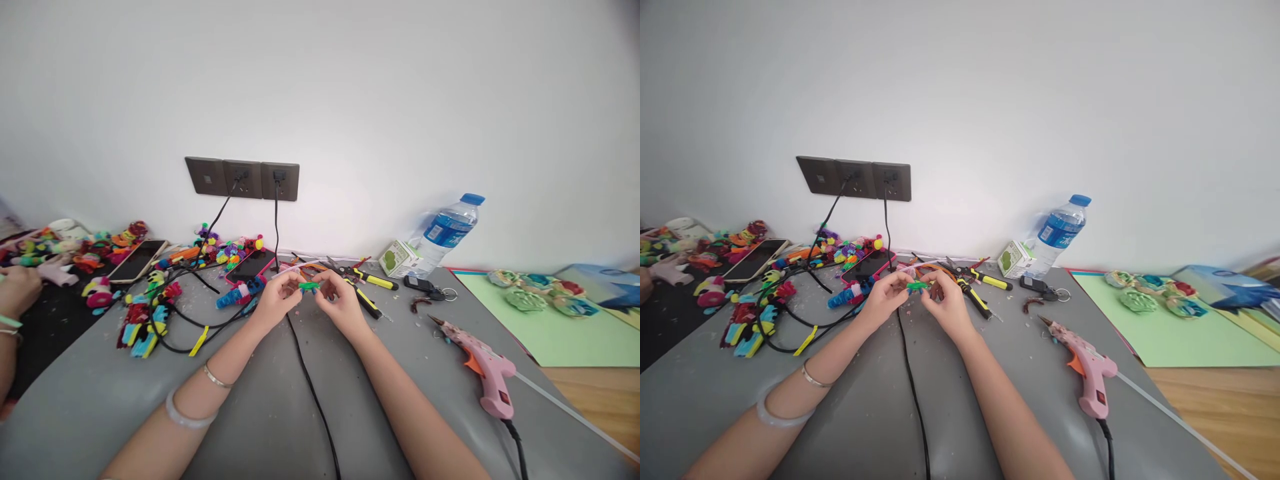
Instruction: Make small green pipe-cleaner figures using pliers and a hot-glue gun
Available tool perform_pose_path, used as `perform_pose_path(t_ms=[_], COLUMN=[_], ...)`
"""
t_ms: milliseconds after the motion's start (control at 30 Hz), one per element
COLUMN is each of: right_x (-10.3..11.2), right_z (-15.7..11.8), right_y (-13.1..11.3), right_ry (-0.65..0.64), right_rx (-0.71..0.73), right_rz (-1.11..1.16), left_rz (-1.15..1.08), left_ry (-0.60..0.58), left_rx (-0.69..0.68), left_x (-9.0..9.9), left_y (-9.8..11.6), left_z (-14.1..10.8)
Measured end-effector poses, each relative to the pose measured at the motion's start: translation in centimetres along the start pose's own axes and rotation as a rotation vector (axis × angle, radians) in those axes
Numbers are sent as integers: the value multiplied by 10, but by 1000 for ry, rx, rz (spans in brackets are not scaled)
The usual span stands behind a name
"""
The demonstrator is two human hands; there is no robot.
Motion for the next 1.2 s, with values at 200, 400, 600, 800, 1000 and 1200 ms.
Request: perform_pose_path(t_ms=[200,400,600,800,1000,1200], right_x=[1,1,1,2,4,5], right_z=[0,1,1,1,2,2], right_y=[1,1,1,2,4,4], right_ry=[16,16,10,31,73,54], right_rx=[12,-3,-2,17,23,-2], right_rz=[2,11,19,23,23,97], left_rz=[5,2,13,46,89,139], left_ry=[3,4,7,27,63,99], left_rx=[-11,-33,-59,-88,-148,-152], left_x=[0,0,0,0,0,2], left_y=[2,2,2,2,3,3], left_z=[0,0,0,-1,-3,-1])
Point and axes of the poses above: each hand's wrist, its own z-axis towards the middle knuckle, its own x-axis out of the back of the hand, y = z × x, the point moved 1 cm from there along z, towards the middle knuckle, and after that the axes turned 15 degrees about y, right-handed, at the moved point
